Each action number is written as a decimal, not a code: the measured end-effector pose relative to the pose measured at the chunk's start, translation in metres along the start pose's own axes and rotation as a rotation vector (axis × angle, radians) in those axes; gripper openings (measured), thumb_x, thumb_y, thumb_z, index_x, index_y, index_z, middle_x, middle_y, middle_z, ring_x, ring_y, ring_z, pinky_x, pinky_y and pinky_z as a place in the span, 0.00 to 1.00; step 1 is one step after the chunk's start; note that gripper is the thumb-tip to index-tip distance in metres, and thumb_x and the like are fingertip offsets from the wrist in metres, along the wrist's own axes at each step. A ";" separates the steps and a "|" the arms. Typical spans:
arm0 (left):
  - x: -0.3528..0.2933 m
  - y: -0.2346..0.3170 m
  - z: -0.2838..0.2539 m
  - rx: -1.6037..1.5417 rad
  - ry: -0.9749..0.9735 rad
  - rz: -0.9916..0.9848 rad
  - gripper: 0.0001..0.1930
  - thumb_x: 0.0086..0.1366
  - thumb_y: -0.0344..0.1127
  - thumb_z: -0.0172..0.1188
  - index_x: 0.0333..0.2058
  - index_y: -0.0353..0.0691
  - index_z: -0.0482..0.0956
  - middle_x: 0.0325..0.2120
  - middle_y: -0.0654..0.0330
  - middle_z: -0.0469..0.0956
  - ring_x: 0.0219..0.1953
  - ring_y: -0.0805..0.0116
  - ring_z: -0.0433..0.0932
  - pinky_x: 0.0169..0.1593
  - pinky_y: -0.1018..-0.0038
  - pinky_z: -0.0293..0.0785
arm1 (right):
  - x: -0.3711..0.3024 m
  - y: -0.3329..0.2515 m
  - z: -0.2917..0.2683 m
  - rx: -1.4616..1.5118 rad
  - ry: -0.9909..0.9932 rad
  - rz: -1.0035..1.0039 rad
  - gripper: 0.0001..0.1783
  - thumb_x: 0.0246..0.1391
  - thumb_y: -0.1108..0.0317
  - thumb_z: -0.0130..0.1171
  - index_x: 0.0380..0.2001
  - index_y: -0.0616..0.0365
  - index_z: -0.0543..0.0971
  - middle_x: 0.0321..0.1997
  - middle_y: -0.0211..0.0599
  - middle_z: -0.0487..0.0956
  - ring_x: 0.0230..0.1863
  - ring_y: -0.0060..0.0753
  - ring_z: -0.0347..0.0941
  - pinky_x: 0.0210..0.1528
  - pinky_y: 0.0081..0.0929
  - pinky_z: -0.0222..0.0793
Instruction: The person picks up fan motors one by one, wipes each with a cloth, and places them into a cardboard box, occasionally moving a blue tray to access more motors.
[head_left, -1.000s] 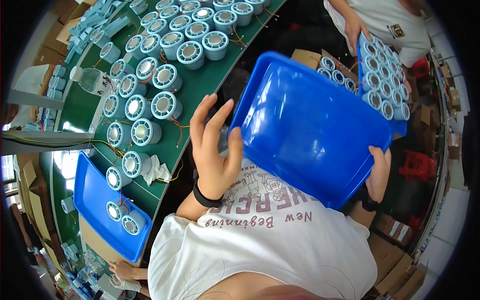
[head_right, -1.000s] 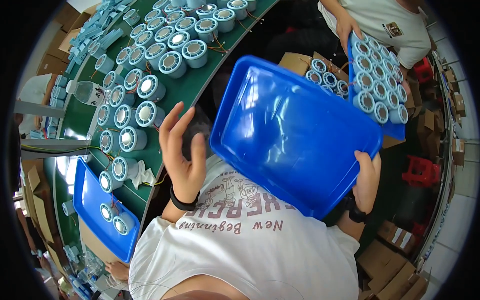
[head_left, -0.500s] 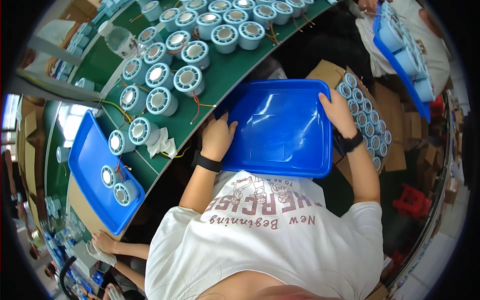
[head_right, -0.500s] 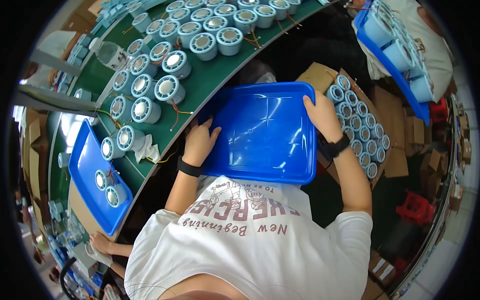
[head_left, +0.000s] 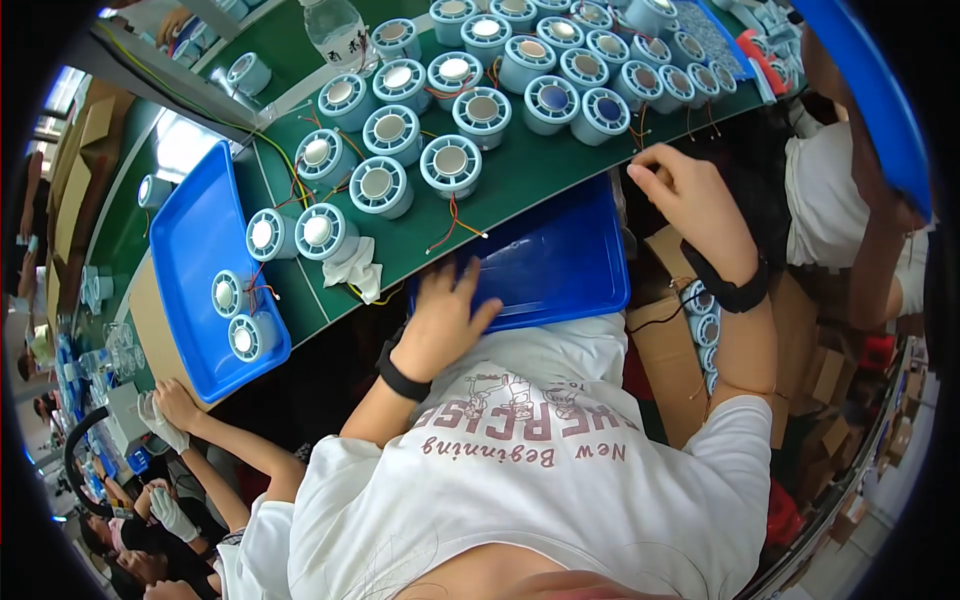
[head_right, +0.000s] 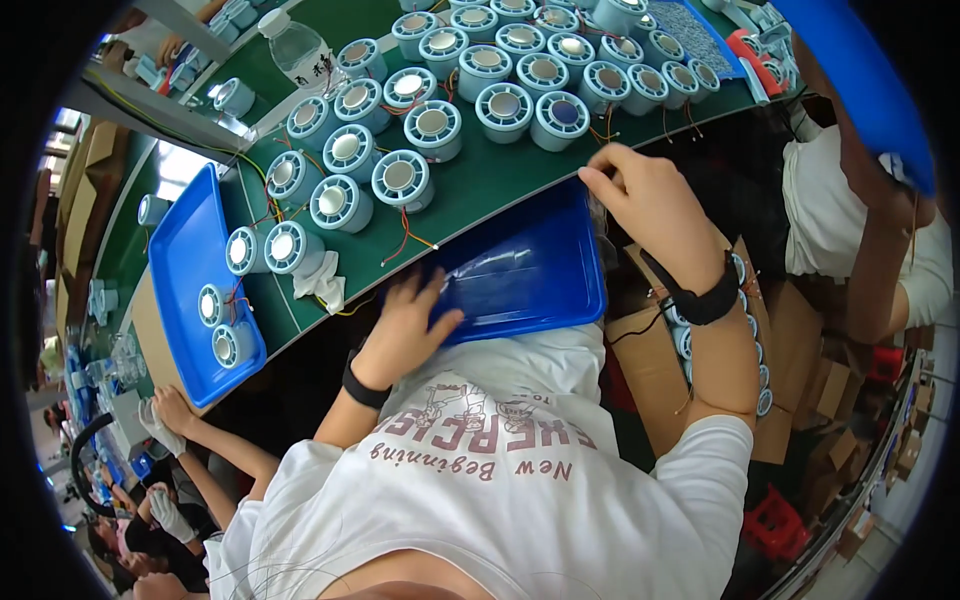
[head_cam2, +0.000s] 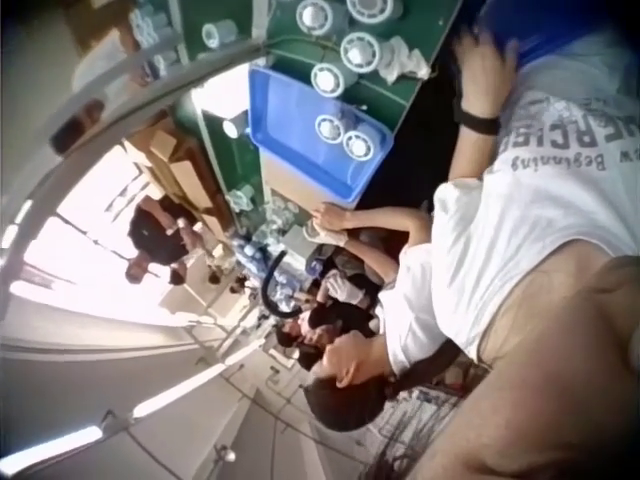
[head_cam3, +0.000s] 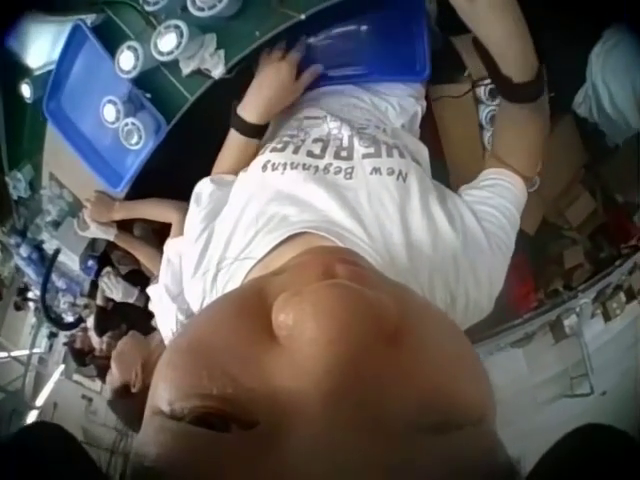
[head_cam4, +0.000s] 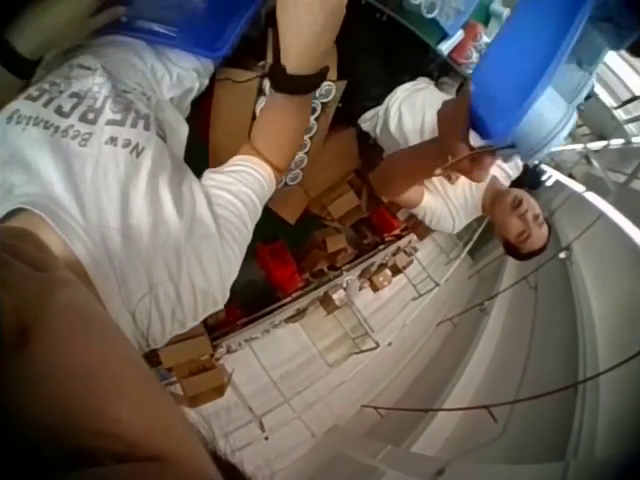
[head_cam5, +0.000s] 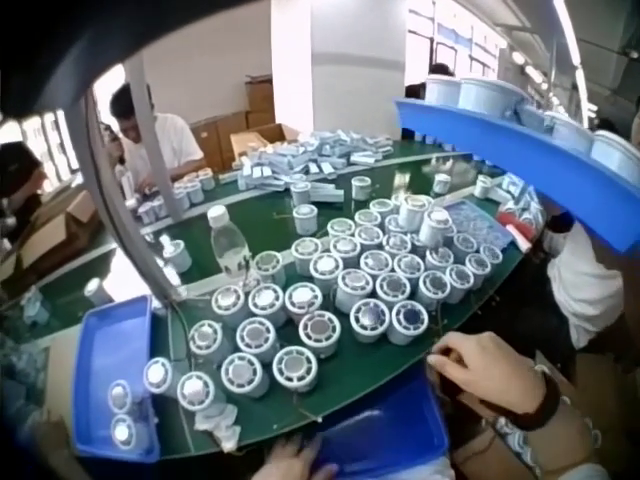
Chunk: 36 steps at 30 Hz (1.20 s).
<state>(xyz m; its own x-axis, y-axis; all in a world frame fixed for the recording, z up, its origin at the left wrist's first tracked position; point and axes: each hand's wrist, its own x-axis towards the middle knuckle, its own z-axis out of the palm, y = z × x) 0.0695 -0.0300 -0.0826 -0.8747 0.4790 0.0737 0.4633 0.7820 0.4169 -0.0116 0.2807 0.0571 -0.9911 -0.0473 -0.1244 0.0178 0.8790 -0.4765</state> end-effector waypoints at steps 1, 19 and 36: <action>-0.006 0.010 -0.018 -0.199 -0.111 0.080 0.31 0.64 0.46 0.62 0.60 0.31 0.70 0.53 0.38 0.73 0.54 0.40 0.74 0.60 0.56 0.69 | 0.006 -0.014 -0.006 0.077 -0.059 -0.031 0.23 0.55 0.59 0.66 0.51 0.58 0.78 0.33 0.43 0.81 0.34 0.51 0.77 0.39 0.40 0.73; 0.037 0.024 -0.107 -0.752 -0.106 0.159 0.23 0.63 0.31 0.64 0.56 0.35 0.76 0.44 0.51 0.79 0.45 0.55 0.79 0.49 0.67 0.76 | 0.126 -0.022 0.022 -0.477 0.233 -0.713 0.31 0.49 0.54 0.69 0.56 0.50 0.73 0.45 0.32 0.75 0.52 0.38 0.70 0.54 0.37 0.59; 0.071 0.026 -0.091 -0.794 -0.010 0.248 0.20 0.64 0.32 0.64 0.55 0.38 0.77 0.40 0.52 0.80 0.40 0.55 0.79 0.44 0.67 0.77 | 0.216 -0.064 0.003 -0.351 0.021 -0.682 0.31 0.56 0.54 0.64 0.60 0.56 0.71 0.48 0.45 0.79 0.53 0.46 0.74 0.55 0.42 0.66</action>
<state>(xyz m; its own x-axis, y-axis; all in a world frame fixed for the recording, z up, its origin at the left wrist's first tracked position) 0.0062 -0.0116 0.0165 -0.7572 0.6072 0.2408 0.4012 0.1414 0.9050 -0.2262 0.2123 0.0580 -0.7702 -0.6272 0.1161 -0.6378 0.7579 -0.1368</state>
